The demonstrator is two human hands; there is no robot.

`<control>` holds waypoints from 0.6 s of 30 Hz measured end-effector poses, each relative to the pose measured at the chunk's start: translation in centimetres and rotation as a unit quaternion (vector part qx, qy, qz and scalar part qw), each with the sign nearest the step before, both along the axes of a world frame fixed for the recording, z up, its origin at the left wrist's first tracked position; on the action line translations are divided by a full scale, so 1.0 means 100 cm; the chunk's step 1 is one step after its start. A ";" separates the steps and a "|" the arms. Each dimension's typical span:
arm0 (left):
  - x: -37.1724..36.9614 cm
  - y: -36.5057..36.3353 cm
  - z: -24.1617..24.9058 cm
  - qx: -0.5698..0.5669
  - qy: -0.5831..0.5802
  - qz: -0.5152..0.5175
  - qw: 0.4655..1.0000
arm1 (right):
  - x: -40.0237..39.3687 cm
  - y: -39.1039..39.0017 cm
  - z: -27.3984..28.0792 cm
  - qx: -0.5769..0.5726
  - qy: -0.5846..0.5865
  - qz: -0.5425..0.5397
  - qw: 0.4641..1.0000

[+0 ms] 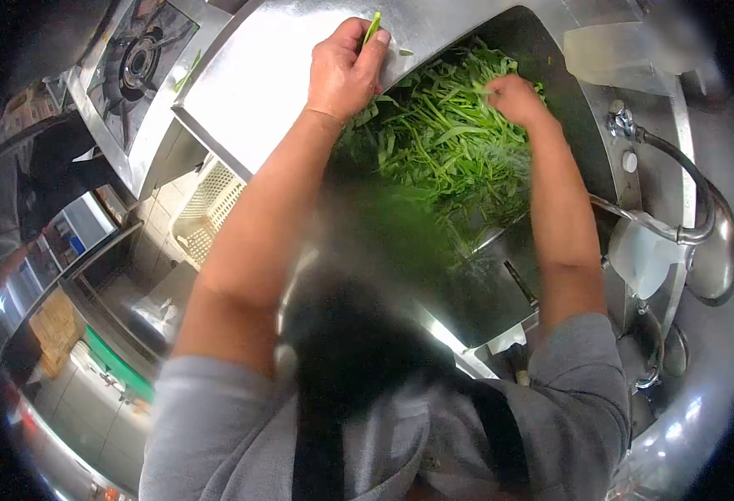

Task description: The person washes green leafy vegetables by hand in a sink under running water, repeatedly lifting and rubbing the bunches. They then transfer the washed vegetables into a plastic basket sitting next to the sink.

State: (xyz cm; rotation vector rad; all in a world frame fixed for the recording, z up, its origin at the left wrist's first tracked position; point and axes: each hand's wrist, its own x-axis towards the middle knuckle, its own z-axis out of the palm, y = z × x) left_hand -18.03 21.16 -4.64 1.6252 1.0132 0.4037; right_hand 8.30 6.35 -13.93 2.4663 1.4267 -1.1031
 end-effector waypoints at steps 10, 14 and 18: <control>0.001 0.002 -0.015 0.112 0.017 0.013 0.993 | 0.025 -0.002 0.027 0.374 -0.074 -0.149 0.912; 0.005 -0.002 -0.005 -0.055 -0.112 0.011 0.992 | -0.015 -0.001 0.070 0.364 -0.050 -0.170 0.914; 0.004 -0.001 -0.001 -0.026 -0.120 0.006 0.992 | -0.048 -0.008 0.019 0.263 0.027 -0.096 0.960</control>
